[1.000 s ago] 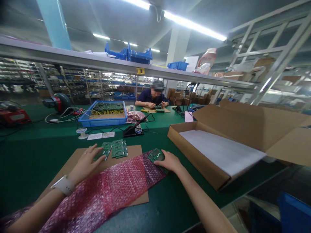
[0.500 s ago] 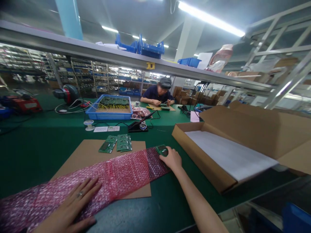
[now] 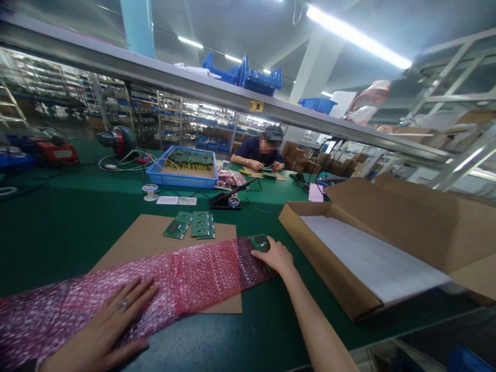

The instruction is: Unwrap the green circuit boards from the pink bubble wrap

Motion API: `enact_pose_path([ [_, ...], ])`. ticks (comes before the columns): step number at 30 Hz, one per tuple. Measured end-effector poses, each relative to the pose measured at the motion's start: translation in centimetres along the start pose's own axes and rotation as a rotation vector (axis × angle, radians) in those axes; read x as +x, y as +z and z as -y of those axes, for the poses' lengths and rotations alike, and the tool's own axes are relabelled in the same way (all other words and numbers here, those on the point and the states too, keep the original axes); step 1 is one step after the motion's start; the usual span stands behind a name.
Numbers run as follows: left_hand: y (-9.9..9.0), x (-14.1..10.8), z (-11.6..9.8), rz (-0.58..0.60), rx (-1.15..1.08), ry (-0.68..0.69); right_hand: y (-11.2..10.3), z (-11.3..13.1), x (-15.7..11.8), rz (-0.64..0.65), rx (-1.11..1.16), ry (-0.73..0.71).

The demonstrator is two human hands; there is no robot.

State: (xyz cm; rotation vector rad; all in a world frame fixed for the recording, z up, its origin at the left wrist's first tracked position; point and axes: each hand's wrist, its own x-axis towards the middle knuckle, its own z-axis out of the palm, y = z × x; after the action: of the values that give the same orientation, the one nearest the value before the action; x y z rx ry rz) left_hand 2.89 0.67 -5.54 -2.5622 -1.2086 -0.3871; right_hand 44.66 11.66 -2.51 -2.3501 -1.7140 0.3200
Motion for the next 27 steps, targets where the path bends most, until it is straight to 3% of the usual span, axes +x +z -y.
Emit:
enact_pose_path([
  [3, -0.4, -0.5, -0.2, -0.063, 0.077, 0.028, -0.9, -1.6, 1.3, 0.086, 0.194, 0.065],
  [6, -0.6, -0.7, -0.6, -0.051, 0.067, 0.009, -1.6, -2.3, 2.1, 0.240, 0.272, 0.097],
  [9, -0.5, -0.4, -0.9, 0.013, -0.026, -0.038, -1.7, -1.7, 2.2, 0.354, 0.319, 0.114],
  [12, -0.5, -0.2, -1.2, 0.079, -0.121, -0.096, -1.8, -0.5, 1.8, 0.378, 0.287, 0.093],
  [15, -0.8, -0.2, -1.6, 0.121, -0.204, -0.121, -2.2, 1.0, 1.4, 0.289, 0.184, 0.039],
  [18, -1.6, -0.3, -2.5, 0.231, -0.289, -0.131, -2.3, 3.0, 0.8, 0.101, -0.002, 0.006],
  [22, -2.8, -0.1, -4.6, 0.437, -0.337, -0.152, -0.2, 6.1, -1.1, -0.120, -0.201, -0.037],
  [25, -3.4, 0.0, -5.9, 0.523, -0.309, -0.152, 1.4, 7.8, -2.5, -0.200, -0.257, -0.086],
  [27, -3.5, -0.2, -6.2, 0.536, -0.283, -0.123, 1.3, 7.9, -2.6, -0.175, -0.243, -0.101],
])
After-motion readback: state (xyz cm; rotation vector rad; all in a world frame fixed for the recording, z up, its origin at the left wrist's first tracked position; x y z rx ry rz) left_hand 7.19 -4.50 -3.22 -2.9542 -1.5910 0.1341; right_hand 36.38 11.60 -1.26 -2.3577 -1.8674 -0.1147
